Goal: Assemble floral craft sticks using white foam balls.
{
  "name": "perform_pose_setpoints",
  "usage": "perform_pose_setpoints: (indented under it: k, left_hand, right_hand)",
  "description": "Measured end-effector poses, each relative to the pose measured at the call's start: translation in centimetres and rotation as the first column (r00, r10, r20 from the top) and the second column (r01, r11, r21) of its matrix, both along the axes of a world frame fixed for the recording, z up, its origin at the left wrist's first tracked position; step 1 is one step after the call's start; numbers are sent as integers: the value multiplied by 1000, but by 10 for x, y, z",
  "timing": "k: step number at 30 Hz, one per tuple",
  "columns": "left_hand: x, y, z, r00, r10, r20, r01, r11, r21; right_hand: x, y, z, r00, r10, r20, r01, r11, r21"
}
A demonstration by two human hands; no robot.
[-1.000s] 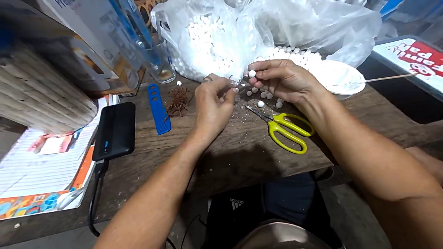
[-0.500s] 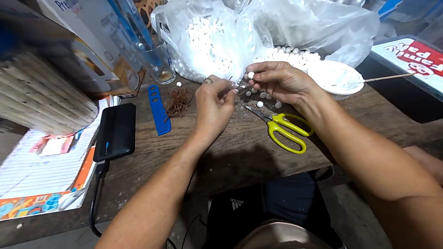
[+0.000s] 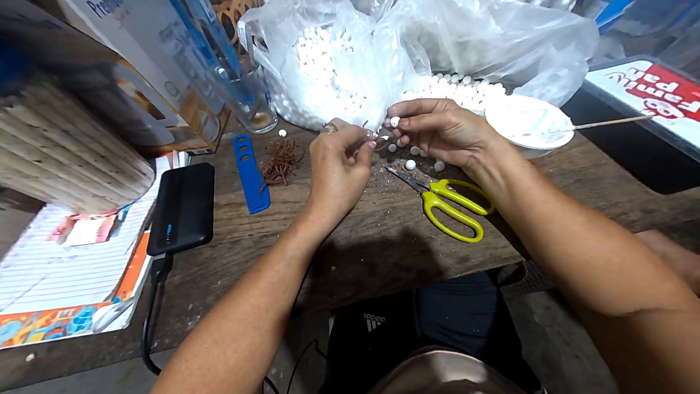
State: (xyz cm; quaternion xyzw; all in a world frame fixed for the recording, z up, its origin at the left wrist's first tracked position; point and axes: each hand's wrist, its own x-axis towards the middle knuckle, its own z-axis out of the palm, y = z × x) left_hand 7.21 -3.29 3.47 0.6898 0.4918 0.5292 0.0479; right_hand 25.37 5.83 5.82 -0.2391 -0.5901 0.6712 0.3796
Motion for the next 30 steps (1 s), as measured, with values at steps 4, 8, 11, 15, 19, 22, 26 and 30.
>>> perform_pose_setpoints:
  k: [4,8,11,15,19,22,26,30]
  left_hand:
    - [1,0,-1,1000,-13,-8,14,999,30]
    - [1,0,0,999,-16,-31,17,999,37]
    - [1,-1,-1,998,-28,-48,30,999,39]
    - [1,-1,-1,998,-35,-55,37,998,42]
    - [2,0,-1,998,-30,-57,32,999,38]
    - [2,-1,-1,998,-28,-64,30,999,25]
    - [2,-1,-1,997,-26,-74,27,1000,13]
    - [1,-1,-1,996,-26,-86,26,1000,-5]
  right_hand:
    - [-1,-1,0,999,-31,-23,30,999,-17]
    - [-2,-3,0,999,-41,-16,42,999,34]
    - [-4,-7,1,998,-64,-5,65,995,72]
    - [-4,-8,1,997,-76,8,75,992,102]
    - [-4,-8,1,996,-90,16,88,991,105]
    - [-5,-8,2,995,-94,22,91,990,112]
    - [-5,-10,2,995,-93,28,89,989,121]
    - [-4,-10,1,996,-79,30,73,985,159]
